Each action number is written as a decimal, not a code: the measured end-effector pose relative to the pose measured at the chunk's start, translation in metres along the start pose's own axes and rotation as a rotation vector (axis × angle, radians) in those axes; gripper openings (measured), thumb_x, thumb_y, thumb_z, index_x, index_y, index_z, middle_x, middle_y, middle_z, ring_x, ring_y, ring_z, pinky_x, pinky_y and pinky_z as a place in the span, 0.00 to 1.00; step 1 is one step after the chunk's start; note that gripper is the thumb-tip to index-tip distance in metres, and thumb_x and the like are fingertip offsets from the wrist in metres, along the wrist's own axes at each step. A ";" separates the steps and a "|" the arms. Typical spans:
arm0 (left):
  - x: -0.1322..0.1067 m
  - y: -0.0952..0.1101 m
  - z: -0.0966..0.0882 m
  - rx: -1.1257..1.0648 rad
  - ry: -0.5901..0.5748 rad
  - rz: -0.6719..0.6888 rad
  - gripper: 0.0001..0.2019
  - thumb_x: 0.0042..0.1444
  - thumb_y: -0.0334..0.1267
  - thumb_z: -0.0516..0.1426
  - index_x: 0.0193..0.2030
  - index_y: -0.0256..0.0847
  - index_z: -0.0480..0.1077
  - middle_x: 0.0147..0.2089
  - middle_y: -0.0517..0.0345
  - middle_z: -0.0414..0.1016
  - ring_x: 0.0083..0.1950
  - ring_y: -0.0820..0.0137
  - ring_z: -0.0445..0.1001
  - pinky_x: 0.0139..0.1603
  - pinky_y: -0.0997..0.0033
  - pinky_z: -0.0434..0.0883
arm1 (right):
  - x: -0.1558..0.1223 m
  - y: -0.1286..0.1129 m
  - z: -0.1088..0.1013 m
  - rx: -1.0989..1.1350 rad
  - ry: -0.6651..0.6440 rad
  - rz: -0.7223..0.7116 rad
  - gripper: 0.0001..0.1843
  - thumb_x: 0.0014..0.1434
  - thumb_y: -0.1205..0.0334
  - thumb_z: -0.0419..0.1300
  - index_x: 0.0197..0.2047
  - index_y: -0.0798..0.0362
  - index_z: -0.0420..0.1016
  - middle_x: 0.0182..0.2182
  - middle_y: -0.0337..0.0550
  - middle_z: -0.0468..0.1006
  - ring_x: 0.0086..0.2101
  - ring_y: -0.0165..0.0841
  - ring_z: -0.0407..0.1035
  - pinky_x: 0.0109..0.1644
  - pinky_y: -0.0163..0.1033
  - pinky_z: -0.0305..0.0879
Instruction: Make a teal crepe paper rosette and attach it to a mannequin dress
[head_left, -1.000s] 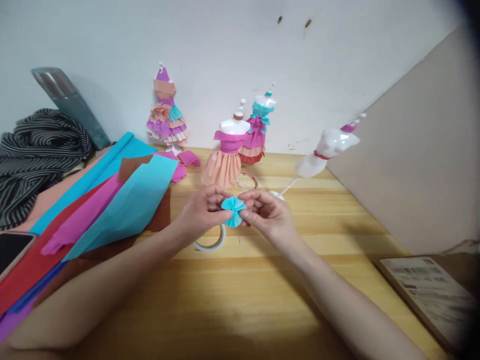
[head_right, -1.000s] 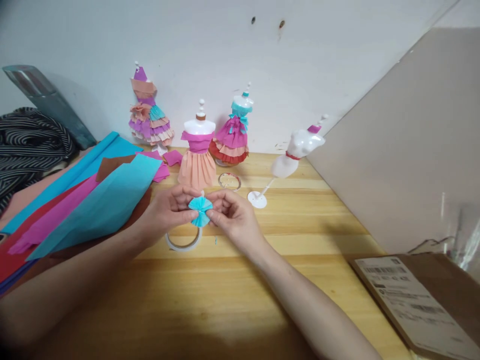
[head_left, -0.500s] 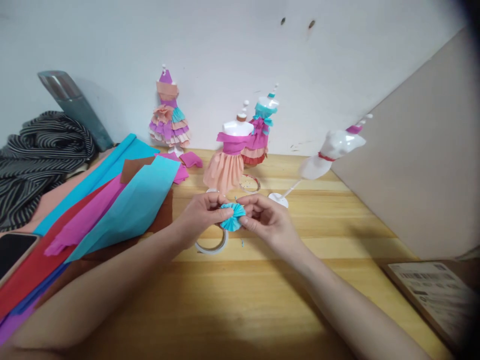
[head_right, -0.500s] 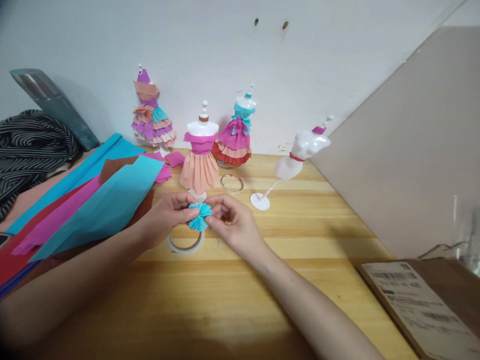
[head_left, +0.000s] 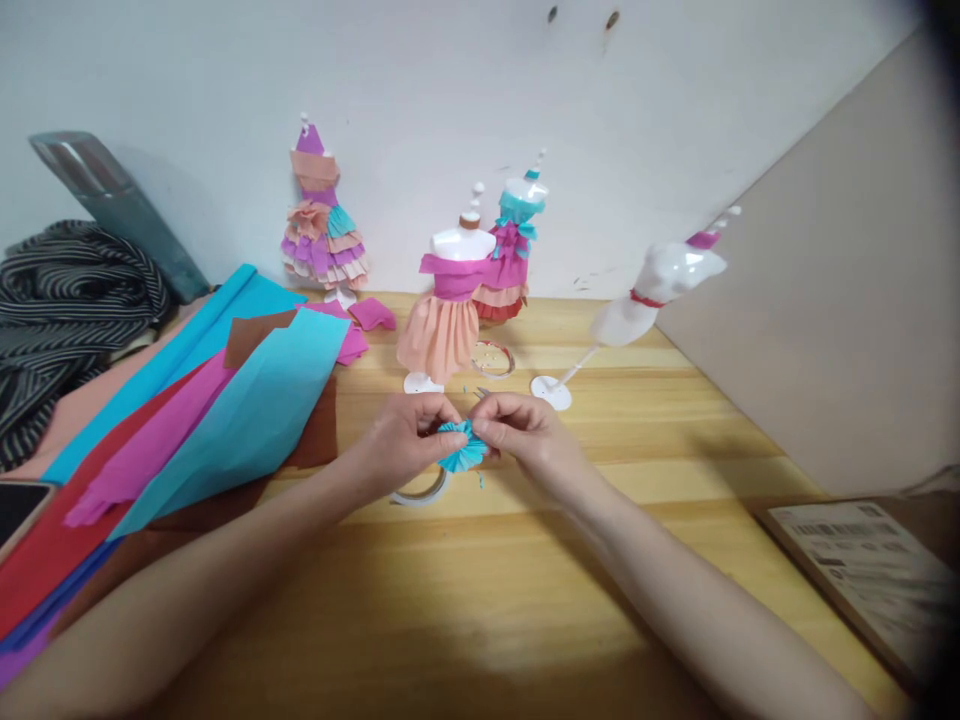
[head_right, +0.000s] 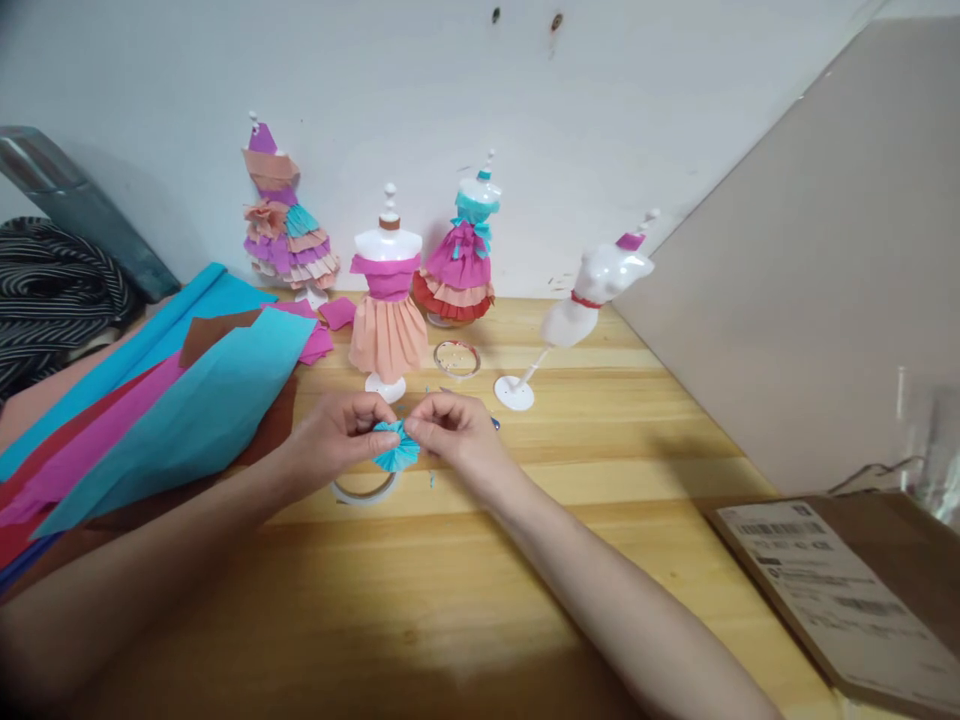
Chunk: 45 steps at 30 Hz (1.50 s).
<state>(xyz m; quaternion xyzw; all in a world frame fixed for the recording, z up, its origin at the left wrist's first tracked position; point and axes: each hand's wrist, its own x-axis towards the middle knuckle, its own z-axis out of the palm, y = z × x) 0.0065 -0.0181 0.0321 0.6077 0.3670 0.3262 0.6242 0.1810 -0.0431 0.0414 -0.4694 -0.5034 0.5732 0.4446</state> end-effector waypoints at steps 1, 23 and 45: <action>0.000 0.000 0.000 0.009 -0.003 0.003 0.09 0.42 0.38 0.63 0.26 0.36 0.69 0.23 0.62 0.70 0.25 0.76 0.68 0.28 0.75 0.66 | 0.000 0.000 -0.001 0.030 -0.010 0.040 0.20 0.41 0.48 0.73 0.21 0.55 0.72 0.16 0.34 0.67 0.19 0.24 0.58 0.23 0.32 0.53; 0.002 0.002 -0.003 -0.123 0.111 -0.030 0.11 0.45 0.39 0.65 0.27 0.34 0.70 0.25 0.60 0.74 0.26 0.76 0.73 0.30 0.76 0.72 | 0.000 0.006 -0.004 -0.057 0.033 -0.289 0.12 0.50 0.57 0.69 0.35 0.52 0.73 0.23 0.35 0.70 0.23 0.26 0.63 0.26 0.34 0.62; -0.001 0.008 -0.003 -0.215 0.093 -0.038 0.15 0.50 0.47 0.63 0.33 0.35 0.70 0.26 0.59 0.74 0.27 0.74 0.74 0.30 0.73 0.73 | -0.007 0.012 0.000 -0.518 0.145 -0.552 0.04 0.57 0.65 0.60 0.30 0.51 0.71 0.23 0.39 0.72 0.24 0.30 0.67 0.30 0.38 0.67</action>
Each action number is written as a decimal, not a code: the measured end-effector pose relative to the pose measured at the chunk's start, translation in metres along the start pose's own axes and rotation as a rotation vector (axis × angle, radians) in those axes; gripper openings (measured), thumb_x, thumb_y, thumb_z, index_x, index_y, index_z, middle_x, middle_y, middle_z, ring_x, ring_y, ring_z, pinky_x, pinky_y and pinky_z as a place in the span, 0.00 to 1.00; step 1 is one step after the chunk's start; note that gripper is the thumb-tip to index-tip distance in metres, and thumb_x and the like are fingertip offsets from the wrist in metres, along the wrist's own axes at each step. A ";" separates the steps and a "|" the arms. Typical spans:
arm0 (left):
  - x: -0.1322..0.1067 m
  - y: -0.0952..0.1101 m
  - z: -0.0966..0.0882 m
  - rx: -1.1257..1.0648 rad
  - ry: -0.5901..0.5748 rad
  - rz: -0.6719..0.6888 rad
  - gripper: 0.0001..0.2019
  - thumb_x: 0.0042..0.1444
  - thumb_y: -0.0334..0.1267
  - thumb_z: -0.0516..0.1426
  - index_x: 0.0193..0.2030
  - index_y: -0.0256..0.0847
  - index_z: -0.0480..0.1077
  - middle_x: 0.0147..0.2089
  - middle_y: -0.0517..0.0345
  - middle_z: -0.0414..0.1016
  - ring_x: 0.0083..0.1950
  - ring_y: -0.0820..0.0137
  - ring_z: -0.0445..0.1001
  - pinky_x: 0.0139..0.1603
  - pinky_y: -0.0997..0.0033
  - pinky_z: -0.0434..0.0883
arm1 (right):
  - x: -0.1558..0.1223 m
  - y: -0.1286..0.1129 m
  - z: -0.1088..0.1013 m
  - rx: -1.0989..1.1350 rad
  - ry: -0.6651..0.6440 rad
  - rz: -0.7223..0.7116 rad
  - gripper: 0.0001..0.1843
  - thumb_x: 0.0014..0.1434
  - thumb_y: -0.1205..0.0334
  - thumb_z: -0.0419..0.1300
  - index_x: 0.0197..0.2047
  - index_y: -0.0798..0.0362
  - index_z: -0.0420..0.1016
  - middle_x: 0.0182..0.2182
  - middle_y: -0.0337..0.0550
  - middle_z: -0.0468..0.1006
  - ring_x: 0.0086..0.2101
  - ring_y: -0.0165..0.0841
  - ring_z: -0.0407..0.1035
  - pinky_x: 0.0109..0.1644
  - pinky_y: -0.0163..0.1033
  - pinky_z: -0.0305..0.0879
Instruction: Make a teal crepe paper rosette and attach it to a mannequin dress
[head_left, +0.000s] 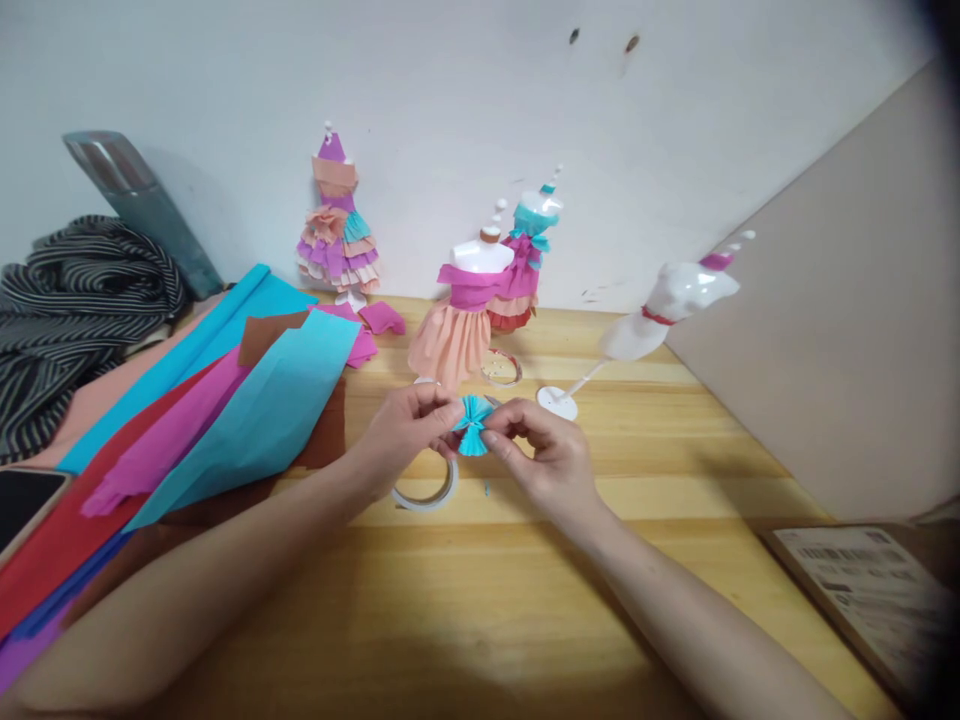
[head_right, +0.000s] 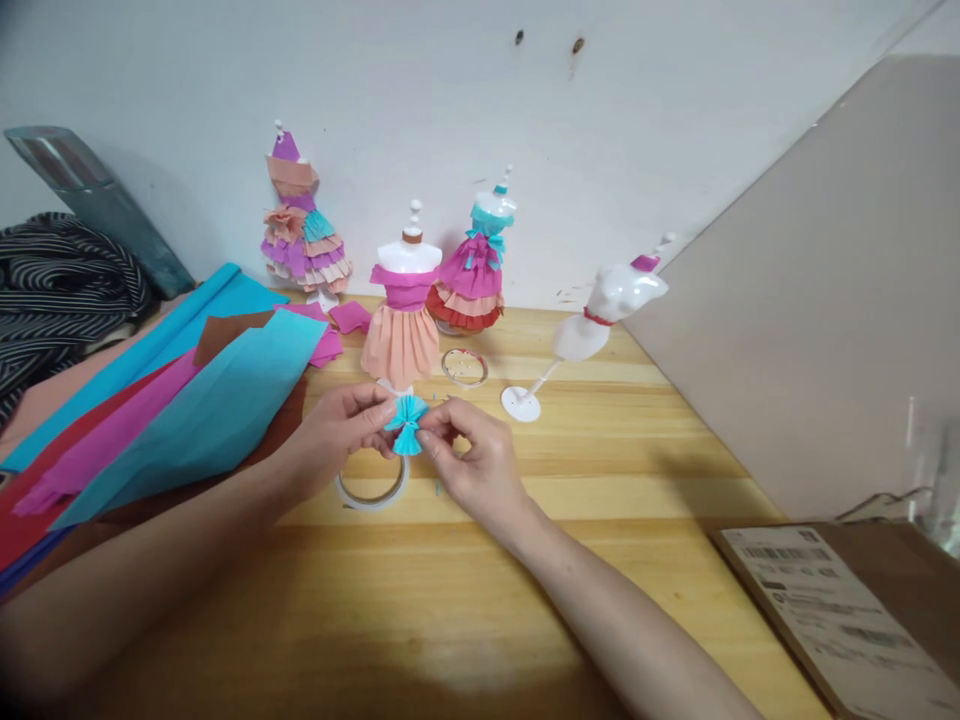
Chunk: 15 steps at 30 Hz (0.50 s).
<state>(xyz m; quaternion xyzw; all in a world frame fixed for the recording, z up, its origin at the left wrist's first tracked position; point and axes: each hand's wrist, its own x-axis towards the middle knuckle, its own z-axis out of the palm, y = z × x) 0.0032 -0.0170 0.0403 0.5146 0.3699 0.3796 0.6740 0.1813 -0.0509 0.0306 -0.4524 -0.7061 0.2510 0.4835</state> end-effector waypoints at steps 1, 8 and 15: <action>0.000 0.000 0.000 -0.006 0.014 -0.003 0.17 0.50 0.48 0.63 0.37 0.35 0.70 0.26 0.59 0.74 0.27 0.73 0.75 0.30 0.72 0.73 | 0.000 0.000 0.000 -0.005 0.015 0.003 0.05 0.57 0.65 0.60 0.29 0.51 0.71 0.23 0.39 0.72 0.24 0.30 0.66 0.30 0.38 0.67; -0.006 0.002 0.009 0.230 0.091 0.168 0.20 0.42 0.35 0.67 0.41 0.39 0.66 0.33 0.61 0.76 0.32 0.73 0.76 0.36 0.72 0.73 | -0.002 -0.002 -0.001 -0.057 0.106 -0.034 0.05 0.56 0.69 0.61 0.29 0.52 0.72 0.24 0.38 0.72 0.24 0.29 0.66 0.29 0.37 0.65; 0.000 0.003 0.001 0.030 0.039 0.084 0.13 0.43 0.36 0.65 0.32 0.38 0.66 0.24 0.64 0.73 0.26 0.73 0.75 0.28 0.74 0.73 | 0.000 -0.003 -0.002 0.068 0.069 0.048 0.04 0.56 0.65 0.62 0.29 0.52 0.73 0.22 0.37 0.72 0.24 0.30 0.66 0.29 0.37 0.65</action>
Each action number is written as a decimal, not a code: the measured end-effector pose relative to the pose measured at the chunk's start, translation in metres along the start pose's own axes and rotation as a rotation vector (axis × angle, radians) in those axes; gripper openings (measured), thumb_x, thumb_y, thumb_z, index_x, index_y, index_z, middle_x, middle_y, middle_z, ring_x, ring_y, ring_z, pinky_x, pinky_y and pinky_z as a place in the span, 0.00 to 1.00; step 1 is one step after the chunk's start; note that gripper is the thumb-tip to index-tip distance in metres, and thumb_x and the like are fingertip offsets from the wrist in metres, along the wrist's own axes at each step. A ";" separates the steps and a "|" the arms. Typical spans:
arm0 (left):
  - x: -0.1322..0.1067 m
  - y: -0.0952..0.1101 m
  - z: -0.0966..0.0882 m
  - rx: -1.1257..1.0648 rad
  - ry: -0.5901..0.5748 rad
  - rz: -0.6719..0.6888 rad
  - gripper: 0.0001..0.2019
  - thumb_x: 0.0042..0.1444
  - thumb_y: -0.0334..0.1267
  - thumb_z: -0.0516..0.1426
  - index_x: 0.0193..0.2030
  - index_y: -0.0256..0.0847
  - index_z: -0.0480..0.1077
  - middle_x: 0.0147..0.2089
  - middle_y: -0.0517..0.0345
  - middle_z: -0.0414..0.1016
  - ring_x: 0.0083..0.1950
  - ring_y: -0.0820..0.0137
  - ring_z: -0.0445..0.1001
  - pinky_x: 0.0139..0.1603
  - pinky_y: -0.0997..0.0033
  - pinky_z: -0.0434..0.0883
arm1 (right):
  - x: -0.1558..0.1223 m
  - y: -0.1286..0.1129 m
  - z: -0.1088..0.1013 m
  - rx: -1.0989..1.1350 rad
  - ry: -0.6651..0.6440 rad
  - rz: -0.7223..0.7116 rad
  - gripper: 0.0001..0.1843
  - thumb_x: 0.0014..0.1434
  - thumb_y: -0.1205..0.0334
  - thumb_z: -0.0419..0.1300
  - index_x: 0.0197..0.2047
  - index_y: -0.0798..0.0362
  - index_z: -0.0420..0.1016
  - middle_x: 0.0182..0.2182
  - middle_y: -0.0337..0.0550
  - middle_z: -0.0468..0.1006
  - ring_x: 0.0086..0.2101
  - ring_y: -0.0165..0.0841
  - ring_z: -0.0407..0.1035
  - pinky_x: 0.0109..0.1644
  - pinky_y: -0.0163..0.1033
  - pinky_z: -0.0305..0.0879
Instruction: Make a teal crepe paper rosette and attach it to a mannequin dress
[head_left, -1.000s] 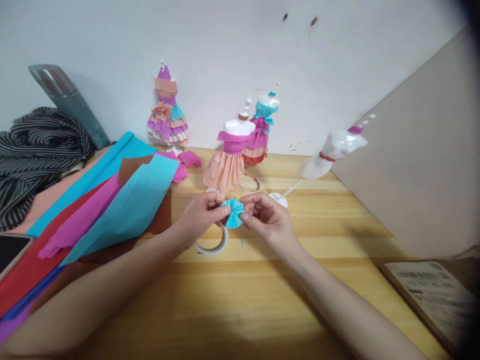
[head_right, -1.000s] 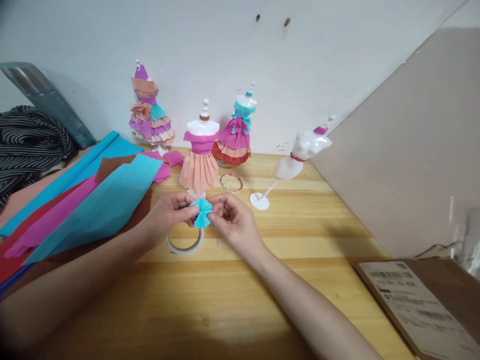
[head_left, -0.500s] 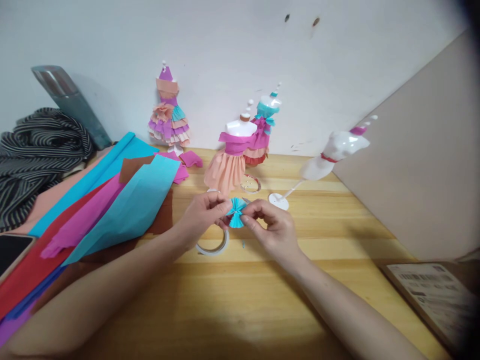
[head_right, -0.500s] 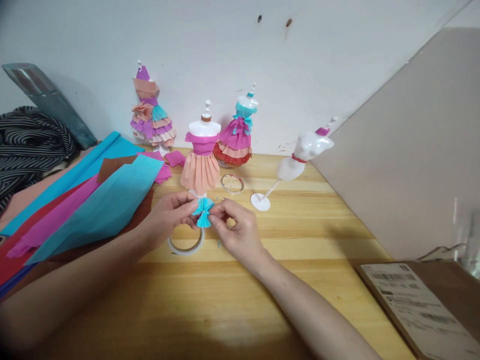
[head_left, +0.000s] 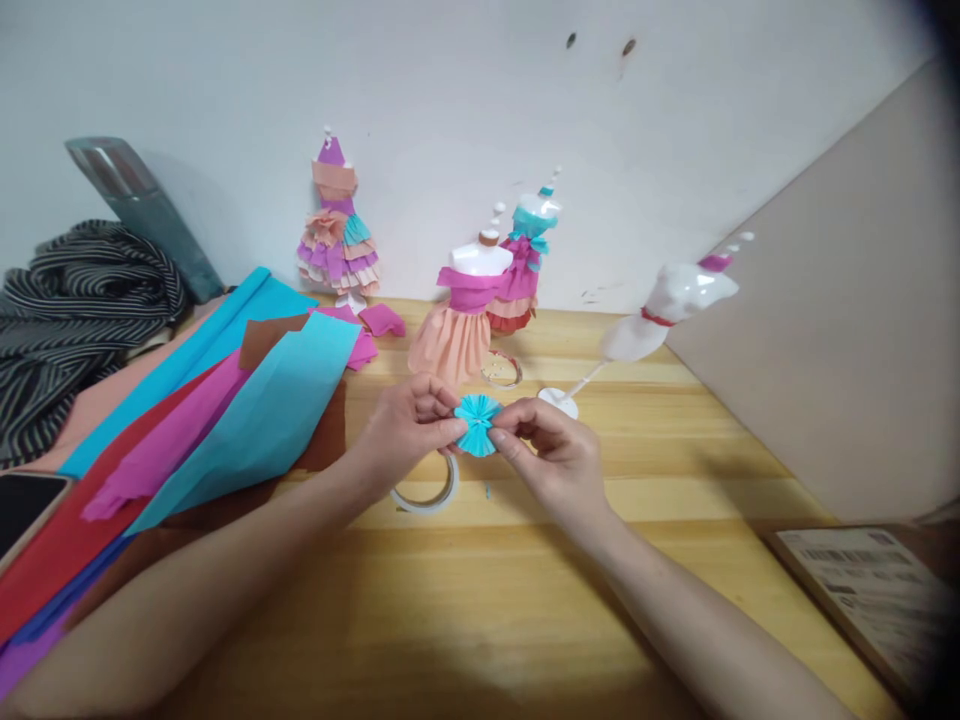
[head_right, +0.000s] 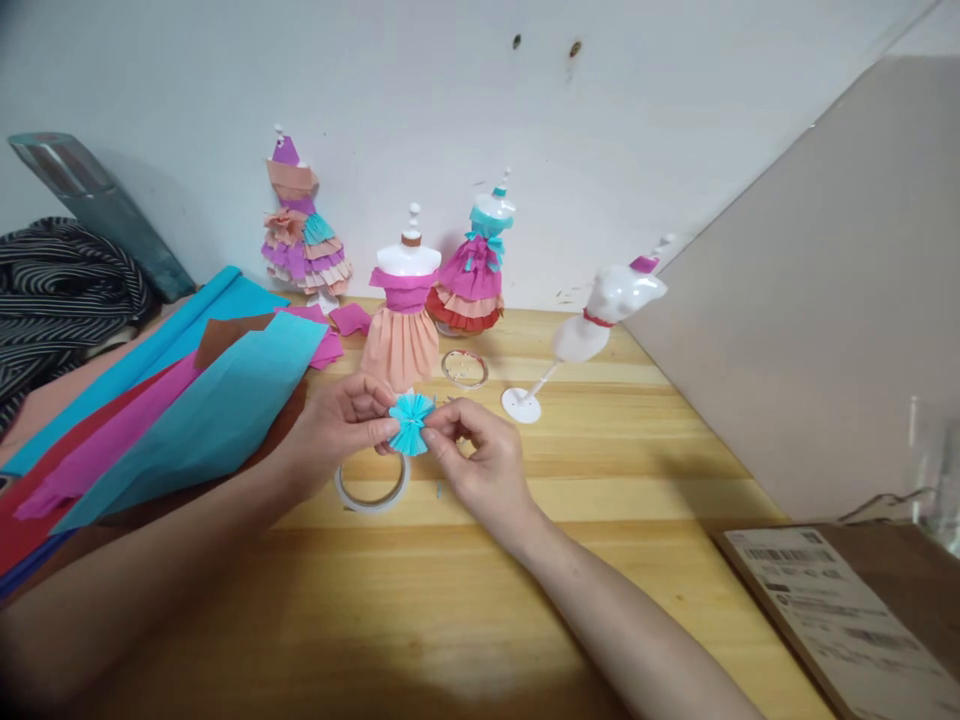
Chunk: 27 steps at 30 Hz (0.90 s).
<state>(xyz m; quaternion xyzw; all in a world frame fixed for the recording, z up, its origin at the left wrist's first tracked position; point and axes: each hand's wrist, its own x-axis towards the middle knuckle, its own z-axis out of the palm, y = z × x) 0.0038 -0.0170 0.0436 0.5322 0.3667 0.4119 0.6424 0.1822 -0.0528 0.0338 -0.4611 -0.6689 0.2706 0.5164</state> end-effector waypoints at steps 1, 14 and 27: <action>0.001 0.000 -0.002 -0.012 -0.012 -0.017 0.12 0.43 0.37 0.65 0.32 0.38 0.66 0.24 0.64 0.74 0.25 0.74 0.75 0.28 0.74 0.73 | 0.000 0.000 0.000 0.012 0.001 0.016 0.04 0.56 0.65 0.62 0.29 0.52 0.73 0.22 0.38 0.72 0.24 0.30 0.66 0.29 0.38 0.65; -0.005 0.003 0.002 0.172 0.086 0.064 0.14 0.50 0.41 0.62 0.41 0.38 0.68 0.29 0.59 0.77 0.27 0.73 0.76 0.30 0.73 0.72 | 0.000 -0.002 -0.001 -0.117 0.041 -0.139 0.06 0.57 0.67 0.60 0.28 0.51 0.72 0.23 0.39 0.73 0.25 0.30 0.65 0.29 0.38 0.64; 0.001 0.000 -0.002 -0.004 0.025 0.081 0.13 0.41 0.35 0.65 0.29 0.38 0.65 0.25 0.64 0.72 0.25 0.76 0.72 0.25 0.77 0.69 | 0.000 -0.001 -0.002 0.037 -0.068 -0.017 0.06 0.58 0.62 0.62 0.28 0.51 0.72 0.23 0.38 0.72 0.25 0.31 0.65 0.30 0.38 0.64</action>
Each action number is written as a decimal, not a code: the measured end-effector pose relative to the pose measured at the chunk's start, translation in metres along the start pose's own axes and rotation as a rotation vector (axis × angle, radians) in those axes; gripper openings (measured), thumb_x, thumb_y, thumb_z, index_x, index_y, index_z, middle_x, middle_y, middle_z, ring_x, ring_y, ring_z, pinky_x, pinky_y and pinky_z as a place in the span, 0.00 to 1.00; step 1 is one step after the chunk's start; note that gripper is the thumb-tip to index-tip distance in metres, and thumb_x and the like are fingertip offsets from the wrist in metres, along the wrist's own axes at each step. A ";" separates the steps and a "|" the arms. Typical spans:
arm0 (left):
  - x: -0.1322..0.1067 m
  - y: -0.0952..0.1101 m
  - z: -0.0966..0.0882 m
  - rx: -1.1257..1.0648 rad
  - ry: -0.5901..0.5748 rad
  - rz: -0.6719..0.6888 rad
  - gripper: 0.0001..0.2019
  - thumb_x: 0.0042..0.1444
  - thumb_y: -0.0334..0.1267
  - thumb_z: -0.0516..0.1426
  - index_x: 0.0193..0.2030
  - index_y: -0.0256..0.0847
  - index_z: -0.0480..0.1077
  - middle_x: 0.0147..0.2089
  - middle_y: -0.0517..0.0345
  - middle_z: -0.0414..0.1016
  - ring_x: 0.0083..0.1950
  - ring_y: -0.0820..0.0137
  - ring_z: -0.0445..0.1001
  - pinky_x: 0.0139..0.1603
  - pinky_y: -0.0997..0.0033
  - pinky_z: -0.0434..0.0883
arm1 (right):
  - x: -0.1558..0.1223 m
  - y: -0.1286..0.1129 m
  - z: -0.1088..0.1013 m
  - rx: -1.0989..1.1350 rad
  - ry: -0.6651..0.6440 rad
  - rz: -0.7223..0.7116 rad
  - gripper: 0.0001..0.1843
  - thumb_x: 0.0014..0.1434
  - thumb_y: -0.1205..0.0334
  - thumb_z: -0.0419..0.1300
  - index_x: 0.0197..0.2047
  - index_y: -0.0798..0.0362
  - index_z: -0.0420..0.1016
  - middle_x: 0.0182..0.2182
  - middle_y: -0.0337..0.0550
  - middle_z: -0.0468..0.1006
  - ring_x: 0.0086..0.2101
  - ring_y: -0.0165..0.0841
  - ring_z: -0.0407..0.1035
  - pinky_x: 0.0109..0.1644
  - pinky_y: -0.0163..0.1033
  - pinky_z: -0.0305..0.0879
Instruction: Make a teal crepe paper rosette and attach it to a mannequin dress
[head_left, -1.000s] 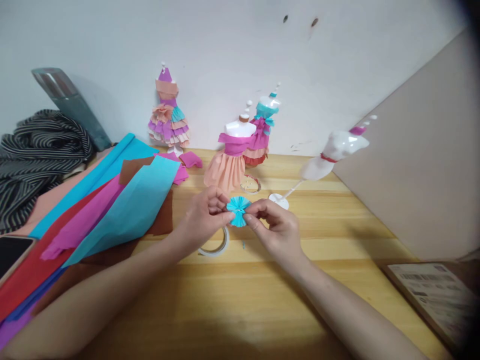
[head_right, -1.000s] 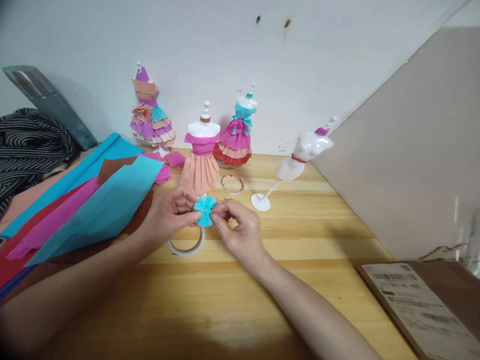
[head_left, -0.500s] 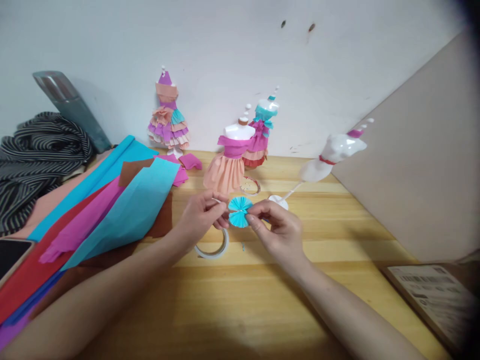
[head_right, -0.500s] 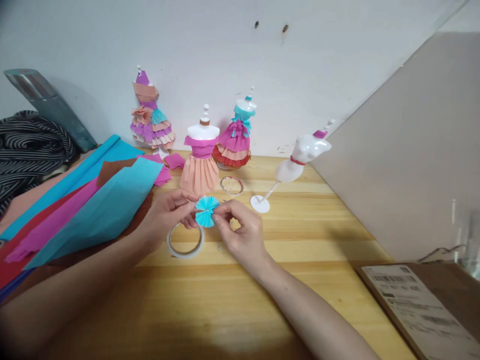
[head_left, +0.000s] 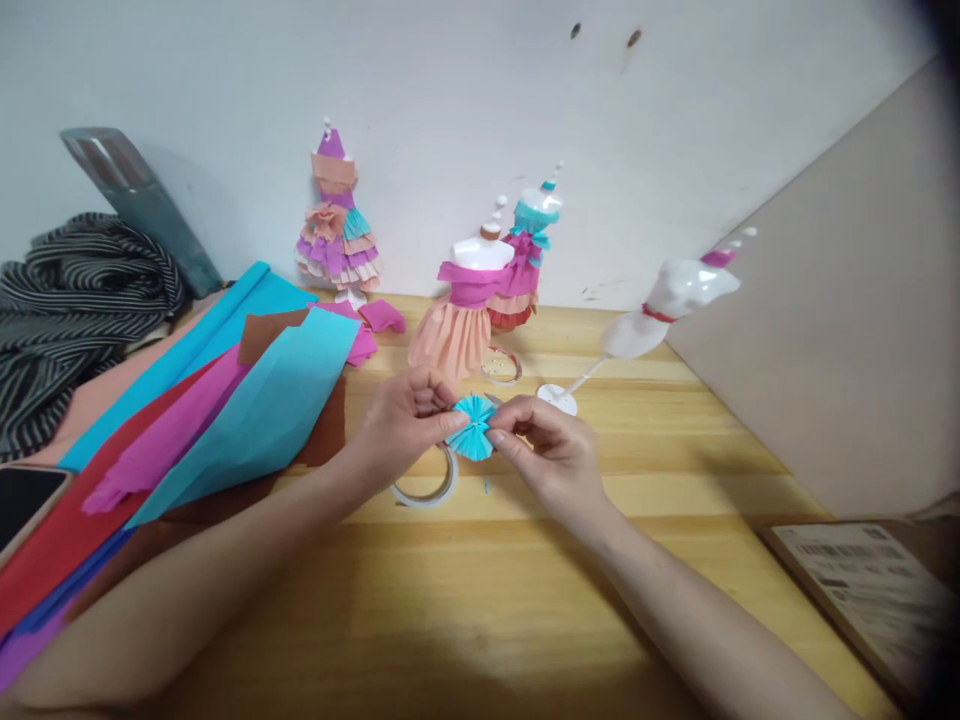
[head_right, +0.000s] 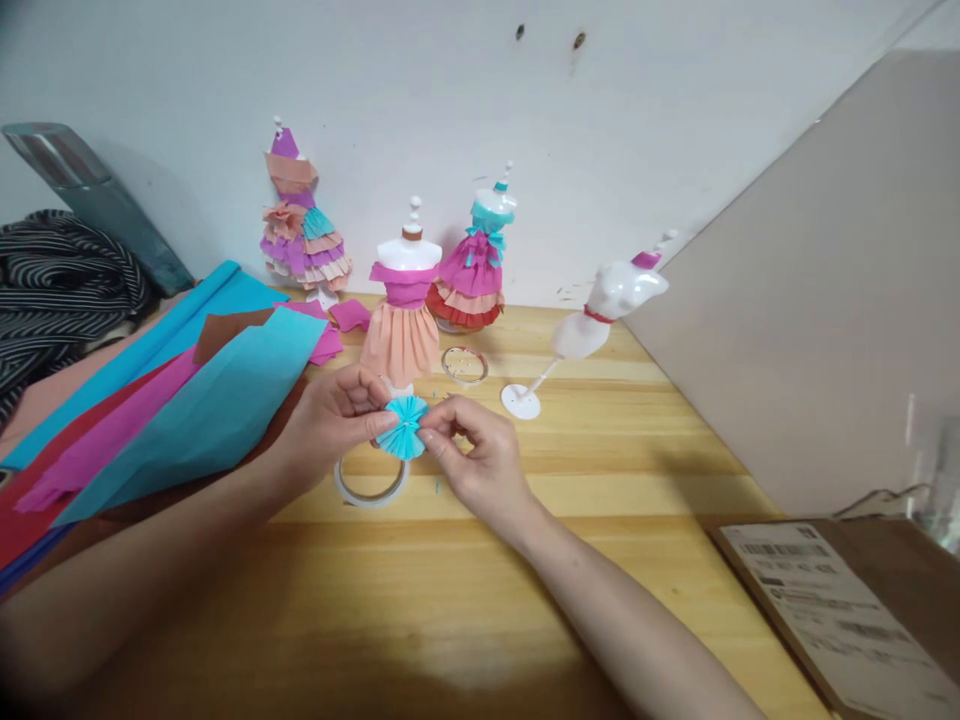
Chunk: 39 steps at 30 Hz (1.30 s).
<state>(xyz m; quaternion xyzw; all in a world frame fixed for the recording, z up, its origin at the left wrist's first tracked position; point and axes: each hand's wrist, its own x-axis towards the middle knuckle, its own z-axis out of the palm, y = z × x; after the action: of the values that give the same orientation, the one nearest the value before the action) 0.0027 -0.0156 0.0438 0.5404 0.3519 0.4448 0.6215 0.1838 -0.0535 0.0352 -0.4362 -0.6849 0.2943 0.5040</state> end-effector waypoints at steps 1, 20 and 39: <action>0.000 0.000 0.000 -0.009 -0.005 -0.009 0.13 0.41 0.35 0.65 0.30 0.38 0.65 0.25 0.64 0.72 0.25 0.76 0.72 0.25 0.77 0.69 | 0.000 0.000 0.000 0.008 -0.003 0.002 0.07 0.57 0.62 0.63 0.28 0.51 0.72 0.23 0.38 0.72 0.24 0.30 0.65 0.30 0.38 0.64; -0.002 -0.001 0.003 0.081 -0.091 -0.154 0.11 0.44 0.40 0.65 0.31 0.35 0.73 0.23 0.62 0.73 0.25 0.75 0.72 0.25 0.76 0.72 | 0.005 -0.003 -0.002 -0.258 -0.129 -0.308 0.09 0.60 0.71 0.56 0.30 0.51 0.71 0.25 0.41 0.73 0.28 0.32 0.67 0.32 0.39 0.65; -0.006 -0.010 0.010 -0.030 -0.047 -0.139 0.12 0.44 0.41 0.66 0.27 0.33 0.72 0.23 0.60 0.74 0.23 0.76 0.73 0.26 0.76 0.73 | 0.001 0.000 0.005 -0.329 -0.001 -0.266 0.07 0.58 0.71 0.57 0.30 0.52 0.71 0.24 0.40 0.74 0.26 0.31 0.69 0.30 0.36 0.66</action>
<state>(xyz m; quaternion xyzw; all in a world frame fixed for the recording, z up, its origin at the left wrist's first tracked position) 0.0115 -0.0249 0.0352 0.5156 0.3674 0.3929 0.6669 0.1790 -0.0525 0.0335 -0.4182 -0.7754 0.1097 0.4602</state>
